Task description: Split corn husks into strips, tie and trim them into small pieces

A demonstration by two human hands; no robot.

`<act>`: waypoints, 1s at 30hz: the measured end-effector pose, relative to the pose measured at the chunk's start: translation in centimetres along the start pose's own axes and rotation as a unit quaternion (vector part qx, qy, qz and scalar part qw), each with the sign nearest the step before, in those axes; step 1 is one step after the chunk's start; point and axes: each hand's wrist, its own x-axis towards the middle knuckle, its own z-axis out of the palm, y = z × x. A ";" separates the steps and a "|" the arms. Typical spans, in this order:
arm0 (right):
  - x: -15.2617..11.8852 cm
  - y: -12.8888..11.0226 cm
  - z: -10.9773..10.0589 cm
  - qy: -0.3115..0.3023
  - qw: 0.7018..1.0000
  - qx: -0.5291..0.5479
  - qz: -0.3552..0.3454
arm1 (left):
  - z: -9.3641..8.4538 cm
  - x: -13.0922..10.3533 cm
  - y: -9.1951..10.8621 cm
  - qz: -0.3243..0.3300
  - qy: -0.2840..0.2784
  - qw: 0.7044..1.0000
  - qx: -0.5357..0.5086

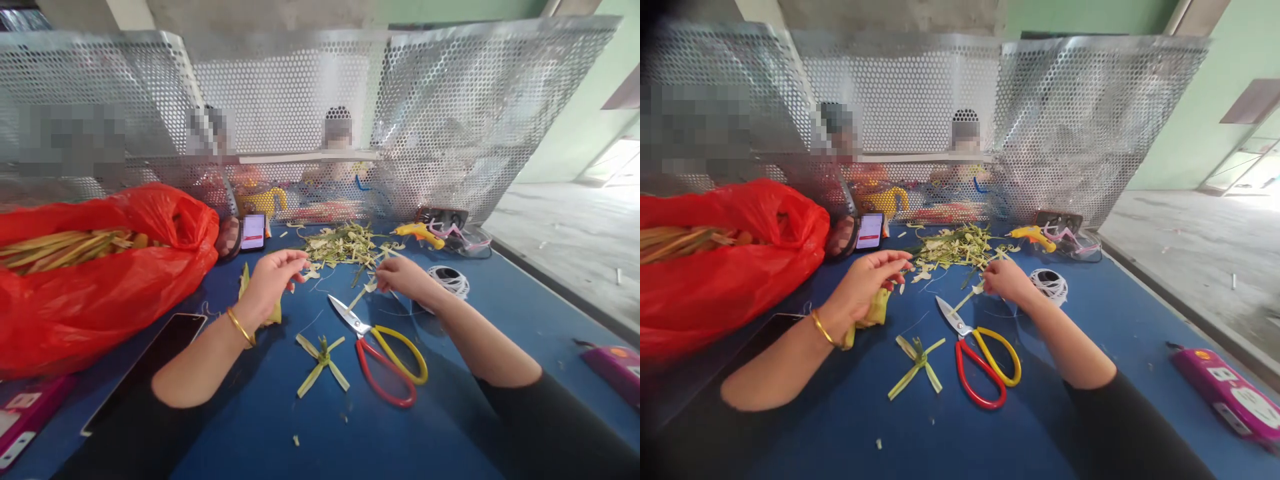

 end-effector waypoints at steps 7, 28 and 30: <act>0.2 0.3 0.3 -0.077 0.990 -0.108 -0.053 | -4.8 1.2 2.8 0.070 0.034 0.978 0.194; -0.3 0.5 2.9 0.064 0.929 -0.282 -0.230 | -8.4 4.6 -0.5 -0.137 -0.043 0.736 0.661; -0.4 0.5 3.2 0.053 0.930 -0.285 -0.226 | -8.8 4.9 -1.0 -0.168 -0.066 0.747 0.640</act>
